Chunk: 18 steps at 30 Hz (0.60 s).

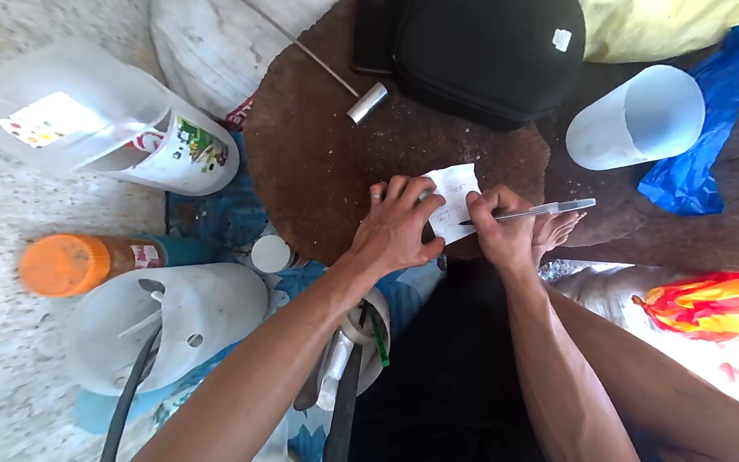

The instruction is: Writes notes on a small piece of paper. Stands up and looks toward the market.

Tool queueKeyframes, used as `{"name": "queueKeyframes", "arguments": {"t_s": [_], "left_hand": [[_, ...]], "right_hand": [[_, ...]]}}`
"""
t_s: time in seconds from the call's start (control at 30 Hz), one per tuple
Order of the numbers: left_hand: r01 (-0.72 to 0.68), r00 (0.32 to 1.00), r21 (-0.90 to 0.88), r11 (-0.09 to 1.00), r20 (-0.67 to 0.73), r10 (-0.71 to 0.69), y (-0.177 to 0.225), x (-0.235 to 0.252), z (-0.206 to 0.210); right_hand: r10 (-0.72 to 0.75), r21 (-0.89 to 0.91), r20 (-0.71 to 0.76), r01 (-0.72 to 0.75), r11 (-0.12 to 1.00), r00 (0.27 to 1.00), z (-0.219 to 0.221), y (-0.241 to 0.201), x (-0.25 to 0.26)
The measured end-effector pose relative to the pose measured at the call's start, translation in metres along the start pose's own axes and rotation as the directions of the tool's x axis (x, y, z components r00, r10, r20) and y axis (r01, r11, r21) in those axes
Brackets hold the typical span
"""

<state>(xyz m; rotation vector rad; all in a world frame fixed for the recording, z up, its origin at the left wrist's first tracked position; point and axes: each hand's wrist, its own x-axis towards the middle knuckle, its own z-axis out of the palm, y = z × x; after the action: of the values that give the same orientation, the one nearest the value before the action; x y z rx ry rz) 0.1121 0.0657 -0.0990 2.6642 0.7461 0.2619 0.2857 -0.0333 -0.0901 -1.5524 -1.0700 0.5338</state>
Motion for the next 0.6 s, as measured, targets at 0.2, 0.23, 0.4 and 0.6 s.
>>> {"name": "queueKeyframes", "arguments": {"t_s": [0.2, 0.23, 0.4, 0.6], "left_hand": [[0.002, 1.000, 0.004, 1.000, 0.000, -0.002, -0.0016, -0.0006, 0.0021], [0.002, 1.000, 0.006, 1.000, 0.000, -0.002, -0.0016, -0.0009, 0.0021], [0.004, 1.000, 0.004, 1.000, -0.004, -0.004, -0.0007, -0.0012, 0.0005], [0.011, 1.000, -0.014, 1.000, 0.027, -0.011, -0.0007, -0.0002, -0.0019]], "right_hand": [[-0.062, -0.033, -0.062, 0.060, 0.998, 0.996, 0.0020, 0.0058, -0.0056], [-0.056, -0.050, -0.039, 0.054, 0.997, 0.998, 0.0019, 0.0058, -0.0062], [-0.027, -0.136, 0.075, 0.037, 0.990, 0.997, 0.0031, 0.0052, -0.0059], [-0.007, -0.194, 0.114, 0.029, 0.980, 0.993, 0.0051, 0.0026, -0.0051]]}}
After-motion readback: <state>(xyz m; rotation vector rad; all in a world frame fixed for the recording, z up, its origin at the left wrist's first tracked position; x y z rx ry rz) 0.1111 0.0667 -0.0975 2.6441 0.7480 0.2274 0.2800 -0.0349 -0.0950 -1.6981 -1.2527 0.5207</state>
